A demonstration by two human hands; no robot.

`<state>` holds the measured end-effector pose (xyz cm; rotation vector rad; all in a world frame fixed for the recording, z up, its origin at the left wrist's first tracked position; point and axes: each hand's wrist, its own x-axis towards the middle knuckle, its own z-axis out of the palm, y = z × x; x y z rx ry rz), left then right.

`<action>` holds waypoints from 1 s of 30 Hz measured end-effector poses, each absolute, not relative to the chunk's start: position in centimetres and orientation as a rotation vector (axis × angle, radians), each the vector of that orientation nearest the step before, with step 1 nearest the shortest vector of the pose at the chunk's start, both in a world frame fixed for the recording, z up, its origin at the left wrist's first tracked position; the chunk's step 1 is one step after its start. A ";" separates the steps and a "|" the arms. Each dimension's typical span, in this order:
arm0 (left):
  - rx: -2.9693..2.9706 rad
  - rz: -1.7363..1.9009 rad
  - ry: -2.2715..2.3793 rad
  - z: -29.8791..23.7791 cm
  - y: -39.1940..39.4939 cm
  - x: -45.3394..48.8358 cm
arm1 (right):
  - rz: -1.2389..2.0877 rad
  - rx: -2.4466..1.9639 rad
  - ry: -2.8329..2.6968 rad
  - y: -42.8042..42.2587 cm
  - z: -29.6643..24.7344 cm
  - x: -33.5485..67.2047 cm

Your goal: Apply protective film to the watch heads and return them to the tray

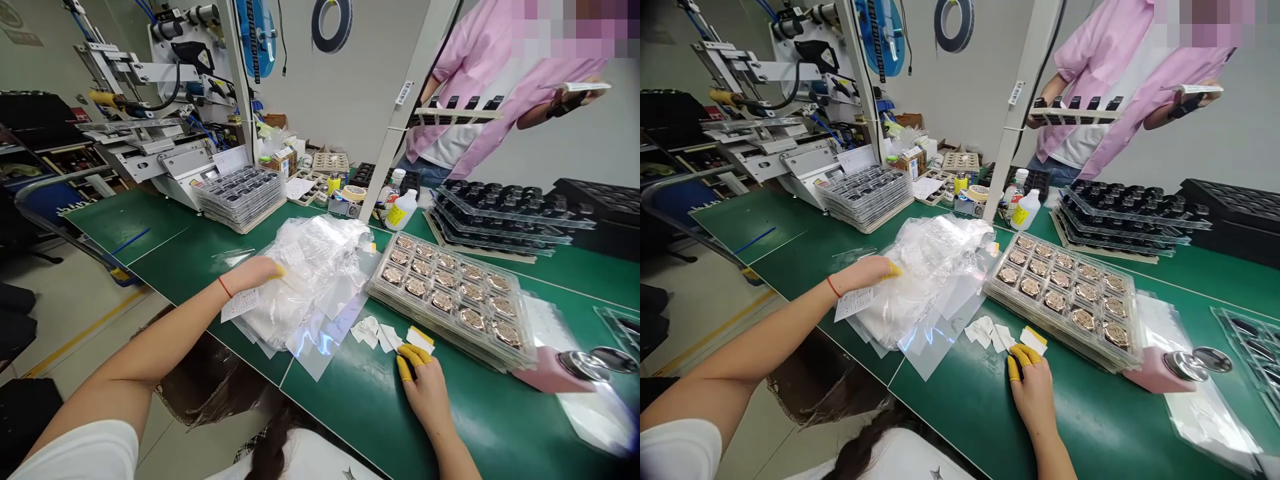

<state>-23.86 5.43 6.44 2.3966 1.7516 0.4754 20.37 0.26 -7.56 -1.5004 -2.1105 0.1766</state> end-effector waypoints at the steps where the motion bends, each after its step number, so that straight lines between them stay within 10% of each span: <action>1: 2.405 0.439 1.740 7.2 5.6 -24.0 | 0.176 -1.501 -2.114 0.3 -7.5 20.4; 15: 2.156 0.919 2.043 25.5 4.9 -26.1 | 0.203 -1.518 -2.124 0.1 -7.1 20.3; 19: 2.351 1.540 2.138 28.6 5.6 -24.9 | 0.183 -1.516 -2.151 0.2 -7.3 20.4; 30: 2.965 0.467 1.590 6.3 6.3 -22.7 | 0.218 -1.529 -2.134 -0.4 -6.7 20.0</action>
